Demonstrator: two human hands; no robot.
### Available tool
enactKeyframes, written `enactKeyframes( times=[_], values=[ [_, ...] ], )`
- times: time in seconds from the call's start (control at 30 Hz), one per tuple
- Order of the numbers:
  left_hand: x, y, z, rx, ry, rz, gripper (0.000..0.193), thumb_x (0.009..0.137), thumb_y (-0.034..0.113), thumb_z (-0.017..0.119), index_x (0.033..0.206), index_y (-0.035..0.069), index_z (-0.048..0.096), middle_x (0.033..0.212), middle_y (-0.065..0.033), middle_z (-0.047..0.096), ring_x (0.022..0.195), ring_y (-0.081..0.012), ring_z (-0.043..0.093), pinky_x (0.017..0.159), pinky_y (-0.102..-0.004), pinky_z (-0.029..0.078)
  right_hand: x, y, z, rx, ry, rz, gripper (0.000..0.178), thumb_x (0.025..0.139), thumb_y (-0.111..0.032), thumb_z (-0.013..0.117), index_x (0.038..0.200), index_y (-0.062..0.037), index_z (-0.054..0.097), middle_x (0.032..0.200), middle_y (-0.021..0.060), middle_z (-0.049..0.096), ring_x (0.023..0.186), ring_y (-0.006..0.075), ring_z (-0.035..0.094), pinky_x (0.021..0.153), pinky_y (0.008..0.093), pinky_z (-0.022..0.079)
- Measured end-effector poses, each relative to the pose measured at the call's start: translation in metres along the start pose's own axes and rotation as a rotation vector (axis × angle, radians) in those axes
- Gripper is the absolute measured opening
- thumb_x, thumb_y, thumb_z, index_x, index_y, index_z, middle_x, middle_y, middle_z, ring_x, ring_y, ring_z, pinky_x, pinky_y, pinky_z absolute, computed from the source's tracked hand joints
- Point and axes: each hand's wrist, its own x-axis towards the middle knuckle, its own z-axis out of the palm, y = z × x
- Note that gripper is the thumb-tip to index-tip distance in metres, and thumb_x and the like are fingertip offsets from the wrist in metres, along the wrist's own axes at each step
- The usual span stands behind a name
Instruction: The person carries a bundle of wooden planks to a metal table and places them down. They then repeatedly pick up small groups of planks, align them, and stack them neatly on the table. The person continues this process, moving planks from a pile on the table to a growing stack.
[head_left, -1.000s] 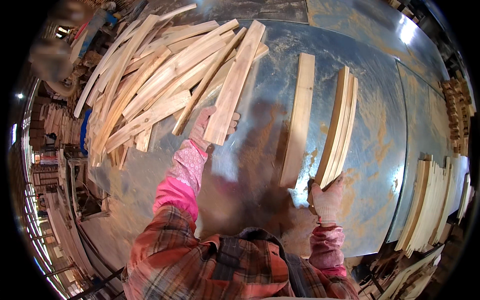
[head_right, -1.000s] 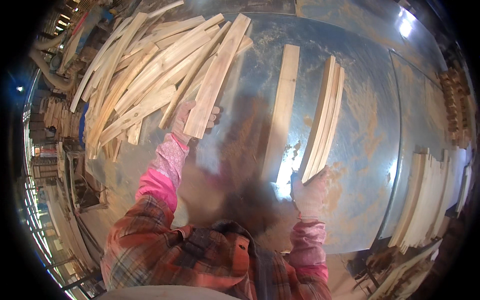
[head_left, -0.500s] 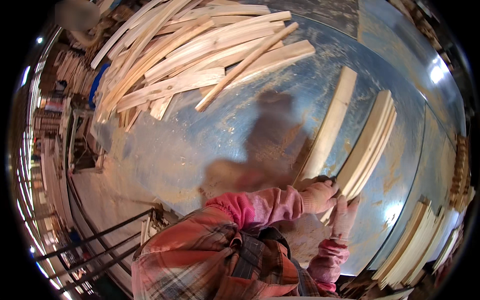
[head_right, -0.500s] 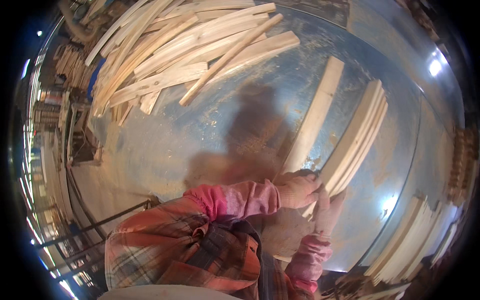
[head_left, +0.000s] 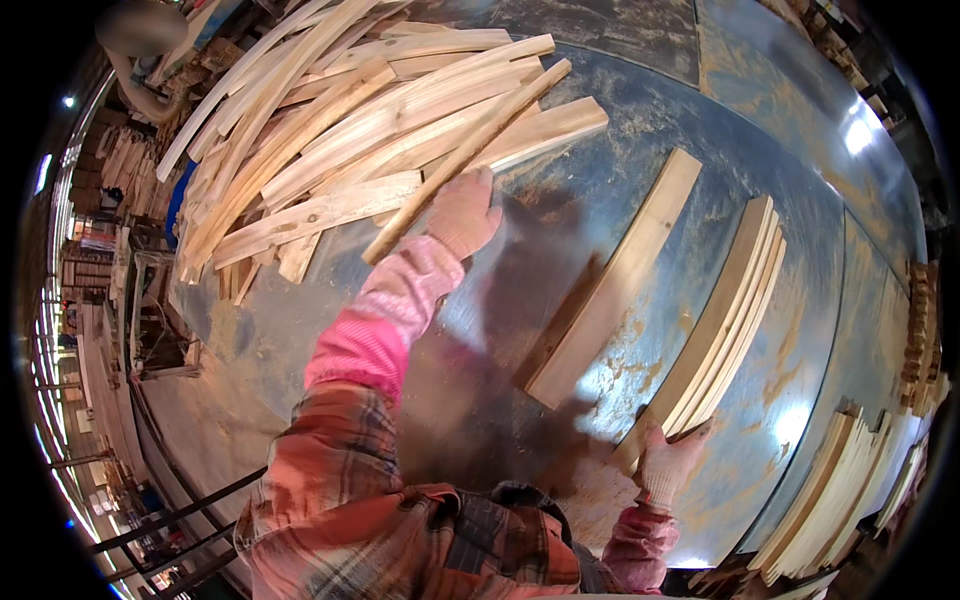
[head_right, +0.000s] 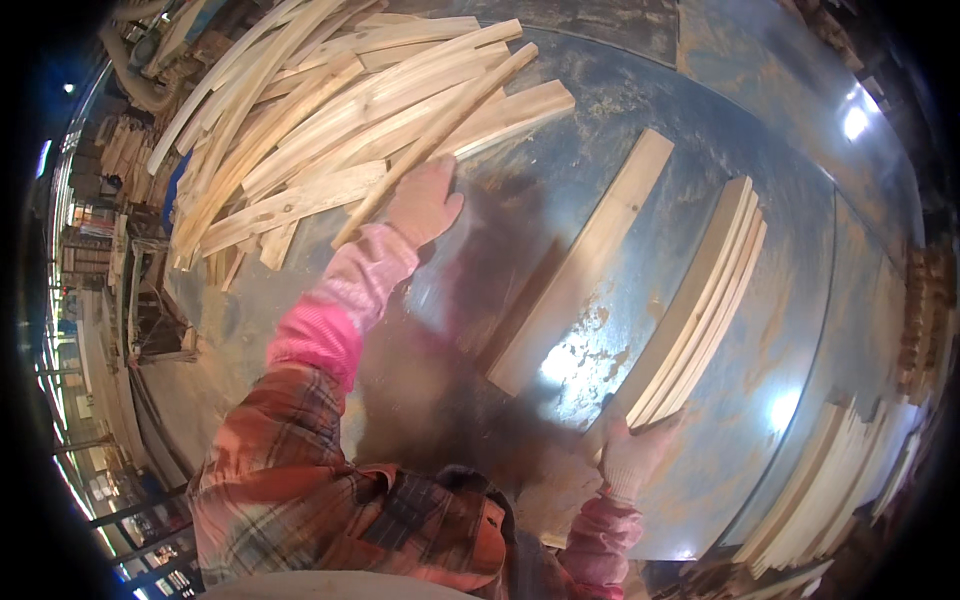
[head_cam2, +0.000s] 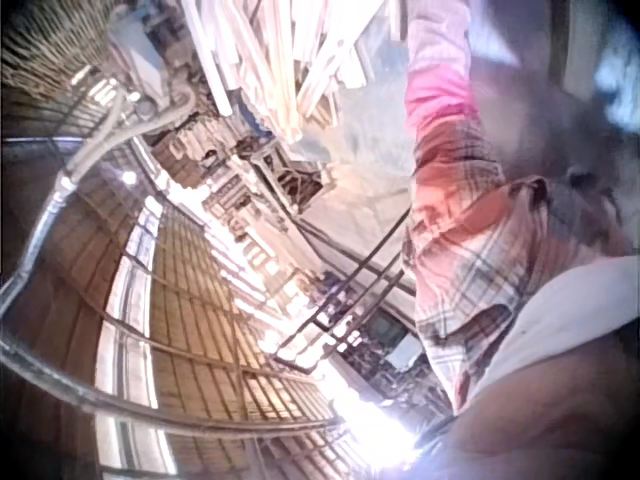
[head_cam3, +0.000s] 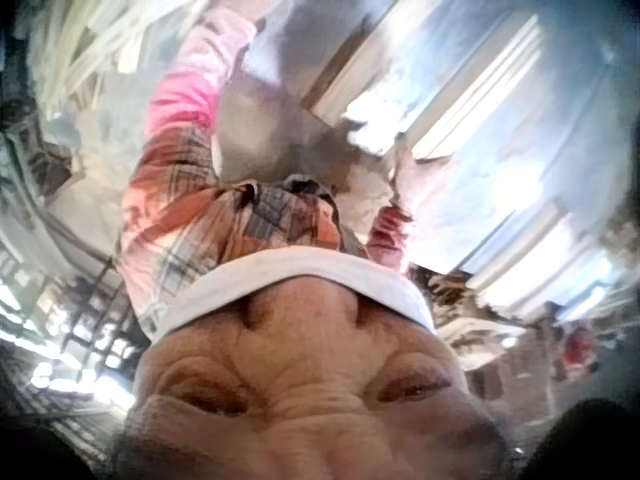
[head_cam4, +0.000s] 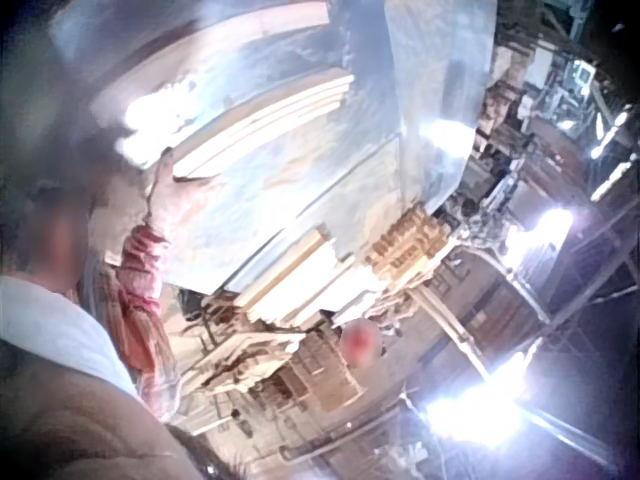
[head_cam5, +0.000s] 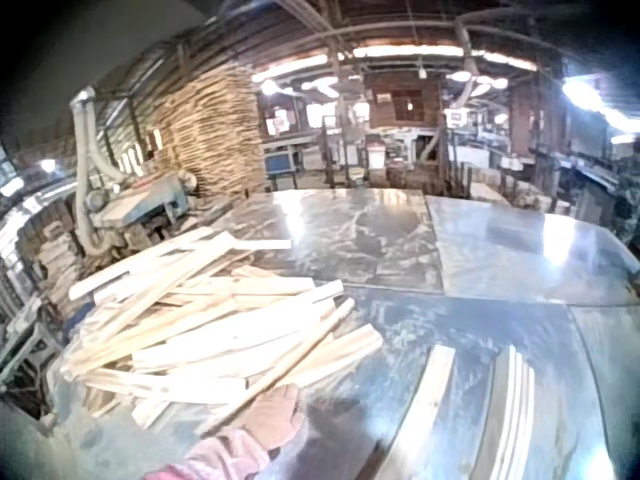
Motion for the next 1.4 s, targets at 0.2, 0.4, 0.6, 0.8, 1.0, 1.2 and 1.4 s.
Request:
enactKeyframes(
  times=[0.2,0.4,0.6,0.8,1.0,1.2,1.4],
  values=[
    [0.022,-0.044,-0.066,0.054,-0.093,-0.241,0.066,0.091,0.035,0.065,0.147,0.007,0.046,0.145,-0.0222,0.053,0.134,-0.0406,0.05,0.111,-0.0501,0.042,0.001,0.014,0.005,0.037,-0.008,-0.005,0.094,0.082,0.012,0.068,0.162,-0.0018,0.021,0.154,0.016,0.043,0.133,0.0267,0.05,0.115,0.0381,0.039],
    [0.051,-0.011,-0.003,-0.01,-0.029,0.223,0.068,0.089,0.039,0.069,0.143,0.003,0.05,0.143,-0.0198,0.054,0.135,-0.0401,0.049,0.11,-0.0503,0.043,0.002,0.009,0.003,-0.08,0.013,0.04,0.096,0.081,0.01,0.068,0.163,-0.0013,0.019,0.156,0.0173,0.042,0.136,0.0271,0.048,0.117,0.038,0.037],
    [0.143,0.039,0.036,0.036,0.206,0.106,0.065,0.088,0.041,0.069,0.137,0.001,0.054,0.133,-0.0219,0.059,0.126,-0.0383,0.056,0.102,-0.0473,0.047,0.01,-0.006,0.01,-0.14,0.023,-0.007,0.097,0.076,-0.005,0.075,0.159,0.0049,0.026,0.149,0.0224,0.048,0.135,0.032,0.051,0.116,0.0407,0.039],
    [0.145,0.063,0.058,-0.035,0.05,0.095,0.05,0.088,0.044,0.069,0.115,0.003,0.067,0.103,-0.0198,0.07,0.102,-0.038,0.068,0.091,-0.0476,0.053,0.004,-0.003,0.014,0.092,0.036,0.088,0.097,0.077,-0.006,0.076,0.158,0.0065,0.025,0.15,0.0236,0.046,0.135,0.03,0.051,0.115,0.0393,0.041],
    [0.14,0.064,0.0,-1.103,-0.476,-0.247,0.043,0.091,0.044,0.068,0.1,0.002,0.071,0.096,-0.013,0.071,0.09,-0.0309,0.066,0.088,-0.0424,0.052,0.009,0.013,-0.003,-0.12,-0.02,-0.019,0.103,0.079,-0.019,0.083,0.156,0.0126,0.023,0.149,0.0282,0.046,0.138,0.0338,0.047,0.115,0.0407,0.04],
    [0.076,0.035,0.009,-0.61,-0.27,-0.289,0.046,0.091,0.047,0.065,0.102,0.002,0.073,0.097,-0.0206,0.073,0.093,-0.0325,0.069,0.083,-0.0429,0.051,0.013,-0.035,0.002,-0.143,-0.02,0.147,0.109,0.077,-0.028,0.087,0.155,0.0128,0.024,0.144,0.0307,0.051,0.133,0.0372,0.054,0.111,0.0422,0.043],
    [-0.039,0.078,-0.004,-0.714,-0.41,-0.443,0.051,0.09,0.046,0.067,0.101,-0.004,0.069,0.087,-0.0174,0.069,0.082,-0.0271,0.065,0.076,-0.0408,0.049,0.015,-0.033,0.0,-0.314,-0.024,0.196,0.116,0.074,-0.036,0.089,0.158,0.0086,0.021,0.145,0.031,0.052,0.133,0.0389,0.055,0.112,0.0423,0.043]
  ],
)
